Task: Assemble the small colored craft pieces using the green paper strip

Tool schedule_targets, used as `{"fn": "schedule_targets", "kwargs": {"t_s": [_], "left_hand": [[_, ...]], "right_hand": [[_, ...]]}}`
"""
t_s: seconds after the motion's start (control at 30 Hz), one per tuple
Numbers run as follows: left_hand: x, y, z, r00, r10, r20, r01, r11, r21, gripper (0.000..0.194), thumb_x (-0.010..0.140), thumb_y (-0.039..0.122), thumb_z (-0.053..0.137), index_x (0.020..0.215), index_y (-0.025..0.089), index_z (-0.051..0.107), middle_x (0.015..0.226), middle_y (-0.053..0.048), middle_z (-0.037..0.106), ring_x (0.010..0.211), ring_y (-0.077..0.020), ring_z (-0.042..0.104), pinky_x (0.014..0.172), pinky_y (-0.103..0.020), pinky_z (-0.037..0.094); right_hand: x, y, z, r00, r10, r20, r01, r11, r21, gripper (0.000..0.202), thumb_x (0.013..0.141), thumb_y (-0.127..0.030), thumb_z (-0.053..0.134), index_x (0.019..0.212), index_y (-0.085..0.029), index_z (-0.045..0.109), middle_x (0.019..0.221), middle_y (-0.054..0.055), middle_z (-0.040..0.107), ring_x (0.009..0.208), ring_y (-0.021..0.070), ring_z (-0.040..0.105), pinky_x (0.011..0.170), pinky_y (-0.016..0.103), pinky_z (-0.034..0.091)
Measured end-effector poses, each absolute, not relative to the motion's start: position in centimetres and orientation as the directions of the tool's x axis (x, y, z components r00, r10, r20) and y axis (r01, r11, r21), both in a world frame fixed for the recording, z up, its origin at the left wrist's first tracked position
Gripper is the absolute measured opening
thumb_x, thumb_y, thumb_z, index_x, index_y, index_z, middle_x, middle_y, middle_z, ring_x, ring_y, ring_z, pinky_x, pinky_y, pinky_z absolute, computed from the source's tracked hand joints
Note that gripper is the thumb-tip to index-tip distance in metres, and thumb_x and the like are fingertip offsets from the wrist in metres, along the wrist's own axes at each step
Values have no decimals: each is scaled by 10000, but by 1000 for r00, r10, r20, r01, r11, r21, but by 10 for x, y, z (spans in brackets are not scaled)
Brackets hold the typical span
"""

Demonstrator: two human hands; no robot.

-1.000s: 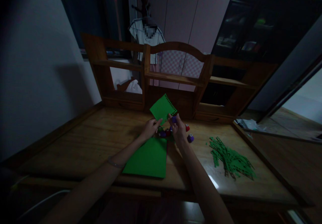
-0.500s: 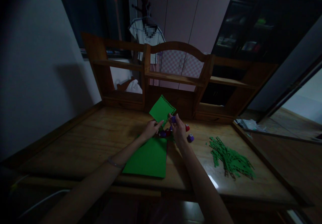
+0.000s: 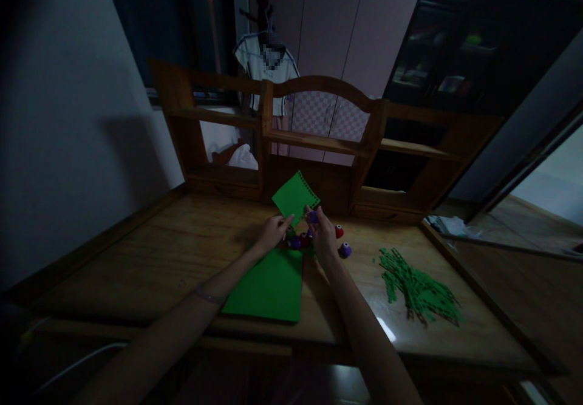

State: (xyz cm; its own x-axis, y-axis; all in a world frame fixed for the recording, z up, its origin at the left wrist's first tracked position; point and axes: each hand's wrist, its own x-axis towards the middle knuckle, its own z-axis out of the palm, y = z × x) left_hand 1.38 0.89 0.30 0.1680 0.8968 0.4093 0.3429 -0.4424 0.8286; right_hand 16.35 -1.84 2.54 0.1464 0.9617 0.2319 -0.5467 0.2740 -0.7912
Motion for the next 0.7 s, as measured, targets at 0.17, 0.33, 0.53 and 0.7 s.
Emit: {"fn": "schedule_targets", "kwargs": {"t_s": [0.17, 0.33, 0.53, 0.7], "left_hand": [[12, 10, 3, 161, 897, 411, 352, -441, 826, 511, 853, 561, 366, 595, 160, 550, 479, -10, 533, 529, -134, 528, 522, -231, 324], [12, 9, 4, 157, 905, 396, 321, -426, 846, 512, 849, 567, 368, 591, 157, 536, 471, -7, 527, 512, -130, 521, 519, -230, 325], [16, 7, 2, 226, 916, 332, 286, -389, 876, 533, 841, 573, 378, 562, 150, 545, 420, 3, 491, 468, -125, 502, 513, -231, 328], [15, 8, 1, 224, 916, 332, 297, -389, 872, 545, 835, 578, 377, 545, 149, 546, 417, 0, 495, 467, -126, 499, 509, -232, 321]], "right_hand": [[162, -22, 30, 144, 966, 216, -546, 260, -796, 302, 764, -441, 626, 913, -180, 648, 1047, 69, 672, 1156, 216, 523, 1009, 366, 399], [161, -23, 31, 150, 962, 227, -555, 272, -786, 281, 758, -427, 639, 908, -190, 648, 1040, 58, 675, 1164, 219, 517, 997, 376, 412], [162, -23, 31, 191, 957, 218, -554, 289, -781, 232, 746, -416, 658, 817, -196, 651, 967, 48, 696, 1150, 217, 530, 999, 371, 411], [163, -21, 28, 186, 957, 224, -544, 290, -787, 244, 761, -419, 641, 832, -186, 654, 1003, 55, 686, 1148, 210, 531, 1011, 368, 396]]}}
